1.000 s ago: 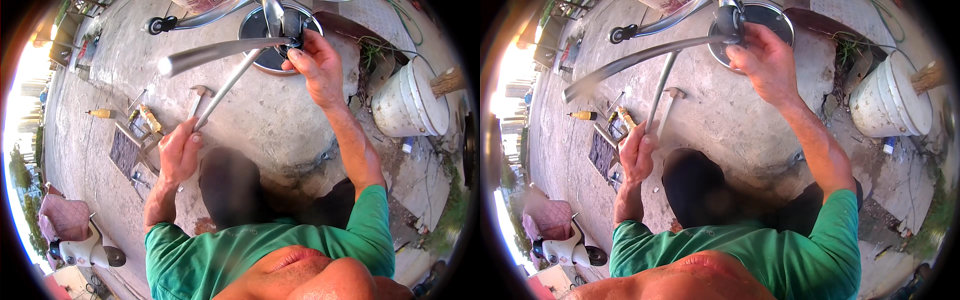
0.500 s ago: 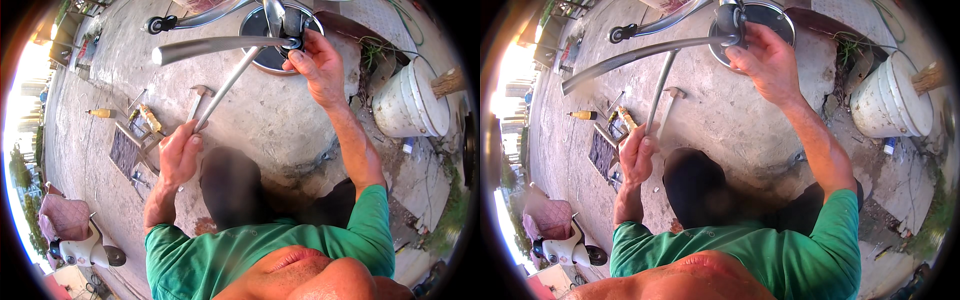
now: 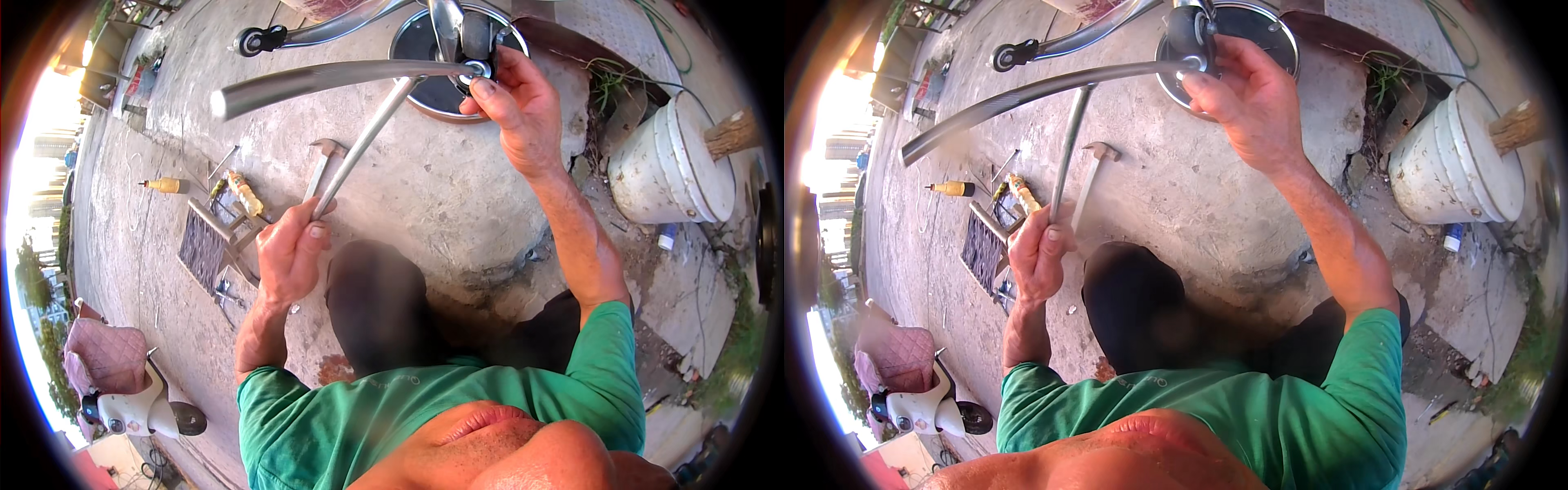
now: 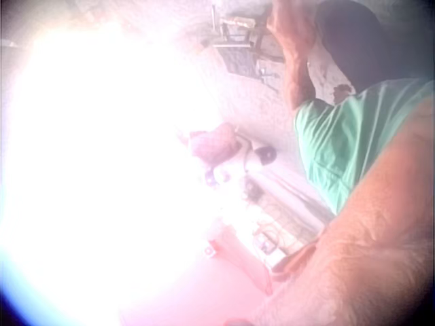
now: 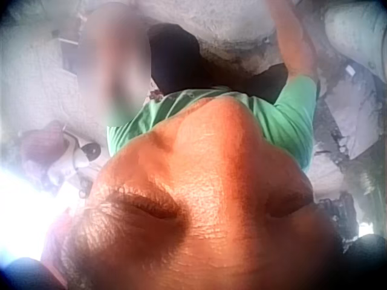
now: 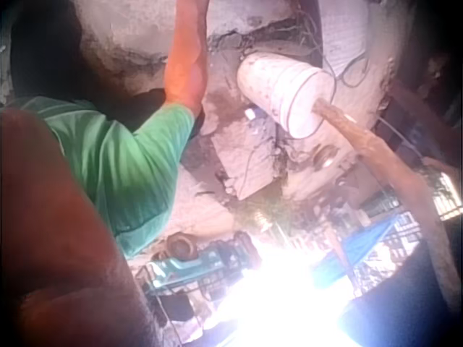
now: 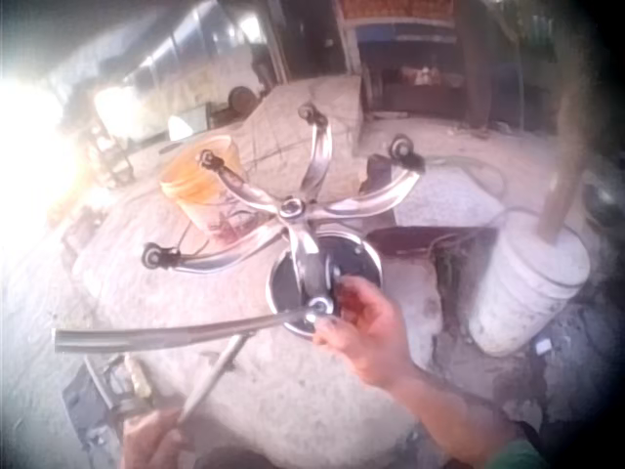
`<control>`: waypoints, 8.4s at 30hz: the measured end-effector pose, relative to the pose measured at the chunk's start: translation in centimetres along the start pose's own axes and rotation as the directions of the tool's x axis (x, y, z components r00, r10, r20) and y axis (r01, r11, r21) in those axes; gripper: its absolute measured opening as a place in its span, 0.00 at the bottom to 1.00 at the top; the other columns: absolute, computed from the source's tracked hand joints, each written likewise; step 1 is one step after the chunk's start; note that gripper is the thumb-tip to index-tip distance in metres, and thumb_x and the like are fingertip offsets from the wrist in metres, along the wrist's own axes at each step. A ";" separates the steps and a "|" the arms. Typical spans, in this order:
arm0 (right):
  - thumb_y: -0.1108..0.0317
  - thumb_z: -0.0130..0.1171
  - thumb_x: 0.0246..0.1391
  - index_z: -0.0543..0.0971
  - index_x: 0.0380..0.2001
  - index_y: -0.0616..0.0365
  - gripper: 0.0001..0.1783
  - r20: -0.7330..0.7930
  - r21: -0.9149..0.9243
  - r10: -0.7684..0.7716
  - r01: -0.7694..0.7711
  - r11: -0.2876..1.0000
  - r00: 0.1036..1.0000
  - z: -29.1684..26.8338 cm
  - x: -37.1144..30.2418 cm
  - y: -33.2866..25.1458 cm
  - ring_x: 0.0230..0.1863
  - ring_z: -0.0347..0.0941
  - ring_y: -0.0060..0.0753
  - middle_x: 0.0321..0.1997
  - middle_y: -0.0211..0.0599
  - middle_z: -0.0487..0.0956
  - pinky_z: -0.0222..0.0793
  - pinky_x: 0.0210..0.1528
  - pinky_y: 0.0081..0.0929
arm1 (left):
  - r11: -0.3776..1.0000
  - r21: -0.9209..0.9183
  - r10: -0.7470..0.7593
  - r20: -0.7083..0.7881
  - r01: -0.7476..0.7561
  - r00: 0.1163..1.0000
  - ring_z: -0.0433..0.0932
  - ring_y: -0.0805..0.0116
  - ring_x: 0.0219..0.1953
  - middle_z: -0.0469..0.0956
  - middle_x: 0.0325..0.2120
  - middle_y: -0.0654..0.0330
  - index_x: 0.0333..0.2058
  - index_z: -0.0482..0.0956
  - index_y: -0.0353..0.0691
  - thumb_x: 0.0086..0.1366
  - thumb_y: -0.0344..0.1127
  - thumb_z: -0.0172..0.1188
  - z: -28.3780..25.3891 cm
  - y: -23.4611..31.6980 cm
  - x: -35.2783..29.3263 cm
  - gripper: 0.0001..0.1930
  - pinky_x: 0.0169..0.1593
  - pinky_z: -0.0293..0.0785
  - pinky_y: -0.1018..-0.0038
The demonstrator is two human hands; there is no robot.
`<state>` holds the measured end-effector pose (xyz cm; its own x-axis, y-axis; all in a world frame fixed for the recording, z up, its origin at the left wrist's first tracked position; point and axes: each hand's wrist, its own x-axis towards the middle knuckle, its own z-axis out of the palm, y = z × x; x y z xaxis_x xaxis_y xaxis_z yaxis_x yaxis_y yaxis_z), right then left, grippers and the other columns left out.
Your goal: The person replaces a caster wheel on an office chair base and then uses a T-handle wrench to tighten a central bolt on the underside of the base.
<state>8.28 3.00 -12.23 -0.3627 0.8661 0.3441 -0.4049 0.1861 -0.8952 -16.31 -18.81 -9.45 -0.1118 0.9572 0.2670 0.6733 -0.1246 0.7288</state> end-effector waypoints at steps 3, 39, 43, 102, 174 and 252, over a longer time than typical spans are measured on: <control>0.61 0.64 0.60 0.73 0.58 0.63 0.27 -0.005 -0.007 0.010 -0.010 1.000 1.000 0.1 0.1 0.1 0.36 0.80 0.21 0.44 0.32 0.81 0.76 0.39 0.21 | 1.000 -0.018 0.001 -0.006 -0.001 1.000 0.79 0.73 0.24 0.79 0.22 0.59 0.50 0.79 0.27 0.71 0.30 0.53 -0.1 0.1 0.2 0.15 0.32 0.76 0.76; 0.67 0.63 0.59 0.74 0.56 0.64 0.23 -0.007 0.026 0.020 -0.019 0.999 1.000 0.0 0.3 -0.1 0.35 0.80 0.22 0.43 0.34 0.80 0.79 0.39 0.23 | 0.997 0.062 0.055 -0.038 -0.052 0.998 0.80 0.73 0.24 0.80 0.22 0.59 0.49 0.79 0.28 0.69 0.26 0.55 -0.6 -0.1 0.0 0.13 0.32 0.76 0.77; 0.71 0.66 0.58 0.73 0.57 0.65 0.24 0.008 0.069 0.043 -0.044 0.997 0.999 -0.2 0.3 -0.3 0.38 0.79 0.20 0.46 0.36 0.82 0.82 0.42 0.23 | 0.985 0.089 0.161 -0.122 -0.151 0.979 0.73 0.78 0.21 0.75 0.18 0.63 0.51 0.78 0.27 0.76 0.39 0.50 -0.5 -0.7 -0.7 0.18 0.29 0.70 0.80; 0.74 0.62 0.59 0.79 0.50 0.62 0.15 -0.037 0.043 -0.067 0.068 0.997 0.997 -3.8 2.4 -4.3 0.34 0.72 0.26 0.50 0.46 0.82 0.67 0.35 0.22 | 0.830 -0.124 -0.500 0.263 0.543 0.825 0.83 0.63 0.46 0.84 0.42 0.49 0.49 0.82 0.36 0.67 0.39 0.61 11.3 -19.3 0.7 0.16 0.50 0.77 0.69; 0.70 0.65 0.57 0.79 0.50 0.58 0.17 -0.131 0.000 0.398 -0.401 0.916 0.908 -9.0 -6.2 -5.7 0.37 0.78 0.20 0.41 0.29 0.82 0.70 0.40 0.20 | 0.777 -0.100 0.583 -0.256 -0.621 0.771 0.77 0.64 0.54 0.78 0.49 0.53 0.43 0.83 0.31 0.59 0.19 0.65 10.9 6.4 14.2 0.12 0.58 0.73 0.70; 0.53 0.57 0.65 0.80 0.34 0.56 0.17 0.121 -0.412 0.327 -0.252 0.876 0.937 -2.3 4.3 -8.8 0.27 0.70 0.16 0.26 0.23 0.75 0.63 0.31 0.16 | 0.837 0.054 0.533 -0.302 -0.544 0.790 0.81 0.72 0.32 0.77 0.40 0.60 0.44 0.86 0.39 0.54 0.21 0.71 11.6 5.7 13.9 0.17 0.34 0.78 0.78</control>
<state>12.20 6.13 -3.52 -0.5739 0.8164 0.0644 0.0823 0.1357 -0.9873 -5.52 -3.15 -8.89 0.0499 0.6110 0.7901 0.6636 -0.6115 0.4310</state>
